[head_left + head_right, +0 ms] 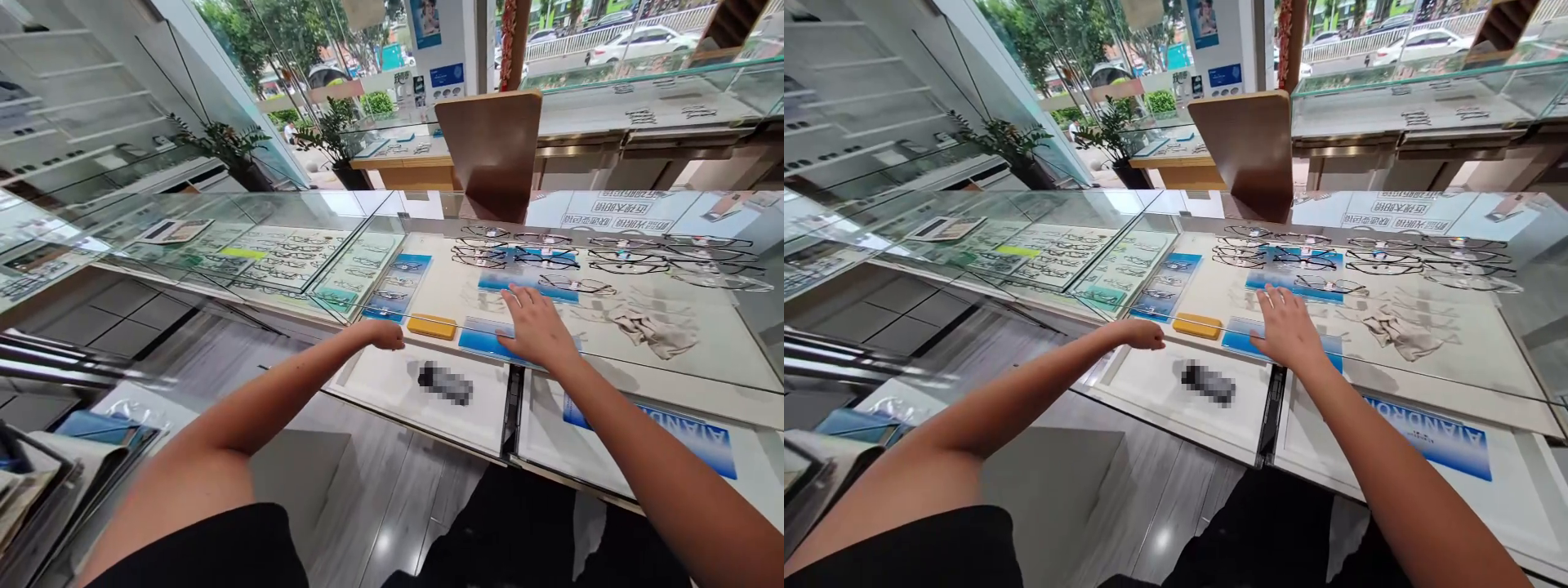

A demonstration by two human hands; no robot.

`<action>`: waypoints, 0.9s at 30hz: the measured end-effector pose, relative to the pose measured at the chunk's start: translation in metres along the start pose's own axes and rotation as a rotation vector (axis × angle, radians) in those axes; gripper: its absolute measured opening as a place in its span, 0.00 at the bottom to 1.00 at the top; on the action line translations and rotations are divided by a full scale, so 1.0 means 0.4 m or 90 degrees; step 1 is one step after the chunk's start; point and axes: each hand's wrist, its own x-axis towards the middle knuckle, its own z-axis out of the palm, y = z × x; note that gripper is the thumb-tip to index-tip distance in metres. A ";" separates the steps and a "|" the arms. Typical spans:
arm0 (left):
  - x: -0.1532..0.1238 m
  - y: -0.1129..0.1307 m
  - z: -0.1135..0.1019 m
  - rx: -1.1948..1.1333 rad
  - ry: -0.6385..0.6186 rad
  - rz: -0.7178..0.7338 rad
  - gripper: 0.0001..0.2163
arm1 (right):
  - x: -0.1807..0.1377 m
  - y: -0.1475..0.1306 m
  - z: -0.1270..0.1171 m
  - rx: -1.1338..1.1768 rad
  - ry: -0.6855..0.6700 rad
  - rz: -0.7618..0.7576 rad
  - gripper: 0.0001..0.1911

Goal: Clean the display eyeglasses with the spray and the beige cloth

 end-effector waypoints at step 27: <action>0.237 -0.381 0.056 0.187 0.320 -0.057 0.22 | -0.007 -0.005 -0.007 -0.020 -0.001 0.005 0.42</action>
